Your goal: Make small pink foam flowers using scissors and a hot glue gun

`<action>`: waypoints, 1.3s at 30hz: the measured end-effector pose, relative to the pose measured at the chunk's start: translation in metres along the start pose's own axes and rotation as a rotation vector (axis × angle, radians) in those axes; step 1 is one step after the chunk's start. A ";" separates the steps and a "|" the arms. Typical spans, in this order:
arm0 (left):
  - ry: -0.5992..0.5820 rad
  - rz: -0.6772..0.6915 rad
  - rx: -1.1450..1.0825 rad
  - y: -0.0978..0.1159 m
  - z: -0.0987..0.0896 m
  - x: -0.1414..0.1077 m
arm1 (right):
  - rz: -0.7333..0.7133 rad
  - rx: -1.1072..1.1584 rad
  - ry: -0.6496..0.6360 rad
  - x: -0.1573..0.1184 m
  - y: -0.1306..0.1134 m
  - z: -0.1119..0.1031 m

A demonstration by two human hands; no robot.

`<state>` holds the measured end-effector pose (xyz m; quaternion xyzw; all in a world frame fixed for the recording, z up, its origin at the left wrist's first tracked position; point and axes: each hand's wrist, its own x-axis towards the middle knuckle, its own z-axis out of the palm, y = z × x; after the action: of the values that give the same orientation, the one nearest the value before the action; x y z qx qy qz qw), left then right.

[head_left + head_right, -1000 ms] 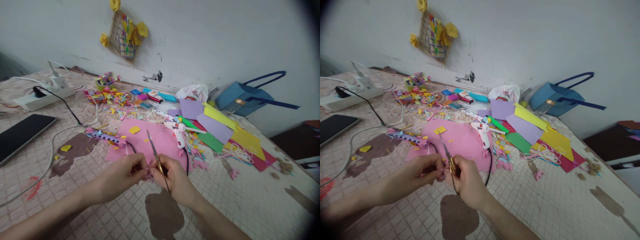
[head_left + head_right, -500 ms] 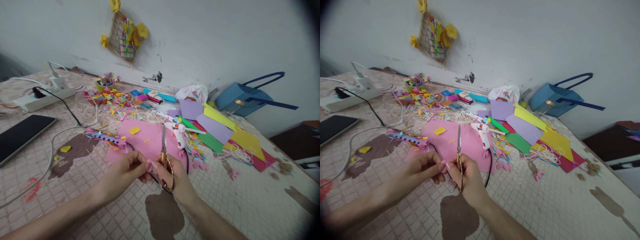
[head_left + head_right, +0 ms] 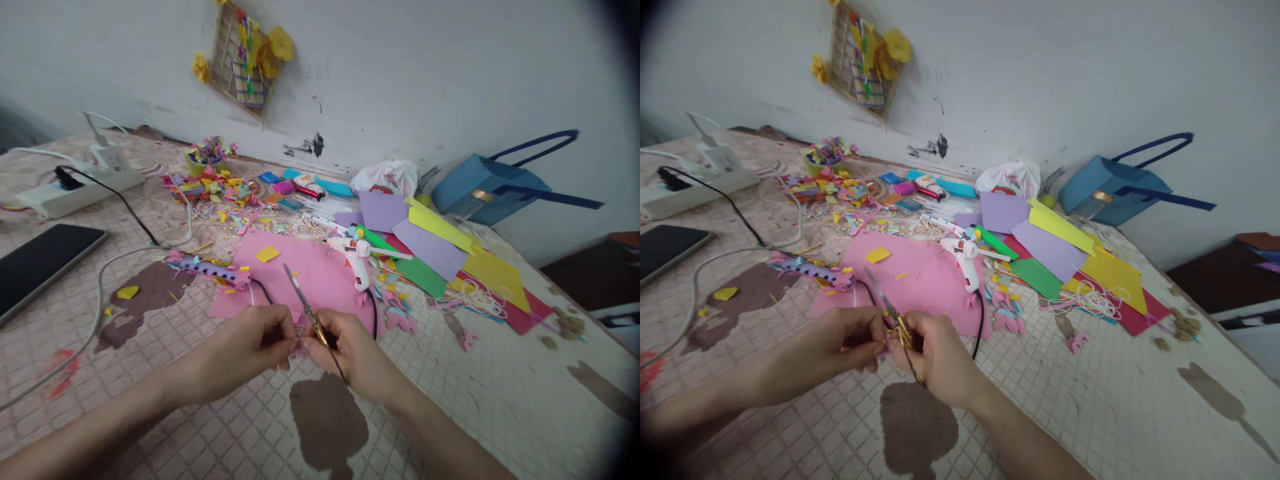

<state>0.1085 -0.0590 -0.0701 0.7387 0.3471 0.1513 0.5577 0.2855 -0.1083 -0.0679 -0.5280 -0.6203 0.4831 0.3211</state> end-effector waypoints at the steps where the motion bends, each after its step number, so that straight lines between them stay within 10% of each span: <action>1: 0.064 0.017 -0.037 0.000 0.001 0.001 | -0.009 0.032 0.057 0.001 0.000 0.002; 14: 0.297 -0.047 -0.719 -0.002 0.033 0.003 | 0.008 0.234 0.386 0.001 0.001 0.027; 29: 0.060 -0.057 -0.331 0.002 0.009 0.002 | 0.103 0.170 -0.023 0.002 -0.004 -0.007; 39: 0.168 -0.104 -0.601 0.001 0.017 0.006 | 0.063 0.195 0.167 0.004 0.001 0.008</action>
<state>0.1230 -0.0672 -0.0759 0.5070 0.3692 0.2787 0.7273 0.2776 -0.1068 -0.0720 -0.5518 -0.5248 0.5053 0.4061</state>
